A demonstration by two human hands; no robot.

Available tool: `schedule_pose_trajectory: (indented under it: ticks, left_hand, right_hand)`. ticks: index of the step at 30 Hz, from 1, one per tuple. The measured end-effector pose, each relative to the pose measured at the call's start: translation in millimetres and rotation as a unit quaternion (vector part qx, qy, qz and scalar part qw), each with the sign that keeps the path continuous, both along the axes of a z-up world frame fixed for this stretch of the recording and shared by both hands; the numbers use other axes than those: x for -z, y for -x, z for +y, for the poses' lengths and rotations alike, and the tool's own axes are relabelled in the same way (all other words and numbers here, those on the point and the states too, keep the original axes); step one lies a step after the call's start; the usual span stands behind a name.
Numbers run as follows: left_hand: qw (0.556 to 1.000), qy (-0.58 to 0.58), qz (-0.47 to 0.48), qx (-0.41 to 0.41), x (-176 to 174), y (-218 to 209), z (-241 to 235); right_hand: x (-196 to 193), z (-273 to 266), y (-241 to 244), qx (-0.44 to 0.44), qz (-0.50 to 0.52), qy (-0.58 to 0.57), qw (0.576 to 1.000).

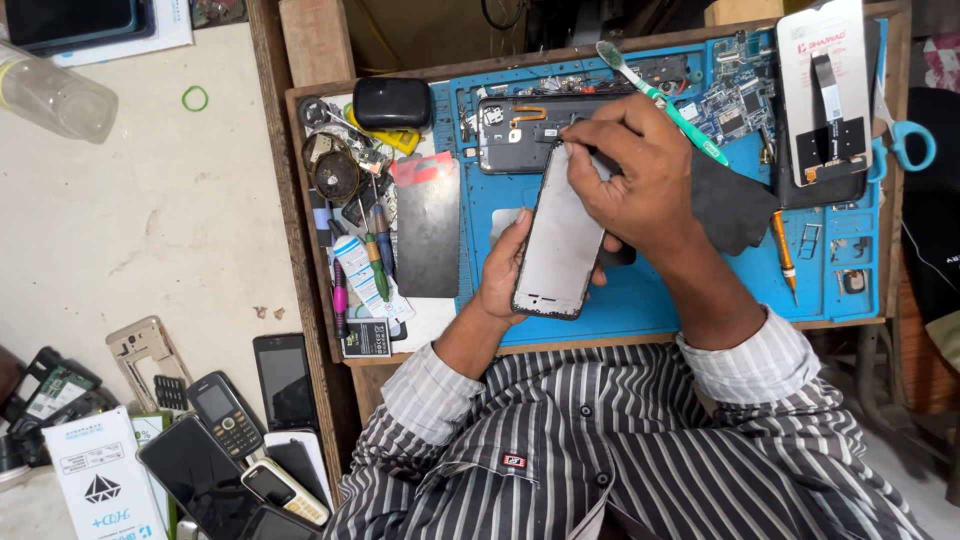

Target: The person removes the back cover of a smartphone, disconnects internal cables, and manipulates the battery and motherboard. They then reassemble the phone by reconnecting cables and replacing the back cover.

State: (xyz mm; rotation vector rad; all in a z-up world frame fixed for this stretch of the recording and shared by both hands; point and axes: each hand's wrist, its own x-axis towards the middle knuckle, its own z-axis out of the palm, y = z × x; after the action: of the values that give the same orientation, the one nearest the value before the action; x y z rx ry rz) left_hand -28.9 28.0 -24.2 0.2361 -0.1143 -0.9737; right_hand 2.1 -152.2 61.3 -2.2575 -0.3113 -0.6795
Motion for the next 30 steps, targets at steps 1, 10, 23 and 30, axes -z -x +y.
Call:
schedule_pose_trajectory:
  ticks: [1, 10, 23, 30]
  left_hand:
    - [1.000, 0.000, 0.000, 0.001, 0.3, 0.6, 0.2]
    - [1.000, -0.005, -0.012, -0.010, -0.7, 0.5, -0.3]
    - [1.000, -0.004, -0.026, -0.018, -0.3, 0.5, -2.6]
    - [1.000, -0.017, -0.021, -0.016, 3.0, 1.3, -2.3]
  right_hand:
    - [0.4, -0.3, 0.4, 0.000, -0.006, 0.009, 1.000]
    - [5.5, -3.8, 1.2, -0.012, -0.007, -0.030, 0.999]
    - [14.0, -4.4, -1.4, -0.014, -0.013, -0.010, 1.000]
    - [11.5, -0.6, -1.1, -0.014, -0.014, -0.002, 1.000]
